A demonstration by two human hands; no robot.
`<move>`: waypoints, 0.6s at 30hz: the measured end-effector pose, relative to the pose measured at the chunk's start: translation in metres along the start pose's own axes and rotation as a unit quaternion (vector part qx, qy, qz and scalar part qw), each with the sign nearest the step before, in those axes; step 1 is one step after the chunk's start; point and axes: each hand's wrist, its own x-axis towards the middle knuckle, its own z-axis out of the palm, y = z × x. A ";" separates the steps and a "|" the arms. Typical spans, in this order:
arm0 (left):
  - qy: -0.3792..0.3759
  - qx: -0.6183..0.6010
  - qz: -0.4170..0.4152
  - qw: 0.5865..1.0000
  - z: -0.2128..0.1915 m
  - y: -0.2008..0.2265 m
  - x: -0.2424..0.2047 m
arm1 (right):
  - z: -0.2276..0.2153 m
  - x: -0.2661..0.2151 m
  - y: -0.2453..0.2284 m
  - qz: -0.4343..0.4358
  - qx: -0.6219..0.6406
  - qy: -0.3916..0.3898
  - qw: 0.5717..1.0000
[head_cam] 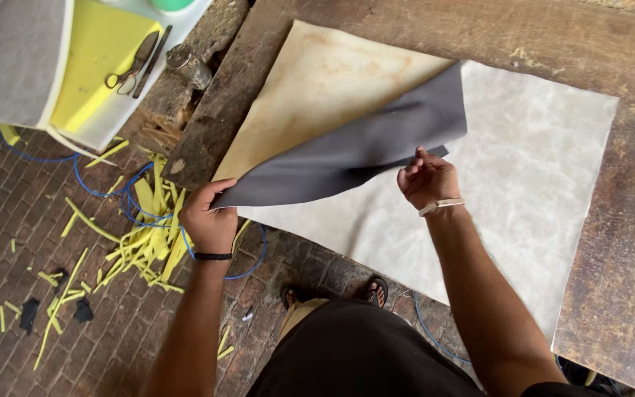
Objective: The person lays a light-colored fabric on a wooden workbench, smooths it, and trims the edges with a straight blade. They then spray adhesive onto the fabric, place a dark fabric on top, press it down, and repeat the process. Finally, the person stacks the finished layered pieces.
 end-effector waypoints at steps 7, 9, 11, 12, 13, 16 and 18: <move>0.017 -0.028 -0.012 0.999 -0.011 -0.012 0.015 | 0.038 -0.048 0.075 0.209 -0.266 0.129 0.932; 0.023 -0.024 -0.006 0.999 -0.011 -0.022 0.024 | 0.038 -0.048 0.091 0.228 -0.231 0.089 0.942; 0.022 -0.033 -0.031 0.999 -0.009 -0.036 0.026 | 0.034 -0.037 0.100 0.160 -0.170 0.032 0.972; 0.019 -0.039 -0.042 0.998 -0.008 -0.045 0.027 | 0.031 -0.030 0.103 0.123 -0.136 0.004 0.983; 0.016 -0.035 -0.070 0.997 -0.008 -0.056 0.025 | 0.027 -0.022 0.106 0.103 -0.099 0.025 0.989; 0.000 -0.033 -0.142 0.989 -0.004 -0.098 0.014 | 0.013 0.001 0.112 0.044 -0.019 0.052 0.998; -0.019 -0.044 -0.177 0.983 0.000 -0.130 0.005 | 0.006 0.012 0.116 0.016 -0.008 0.025 1.000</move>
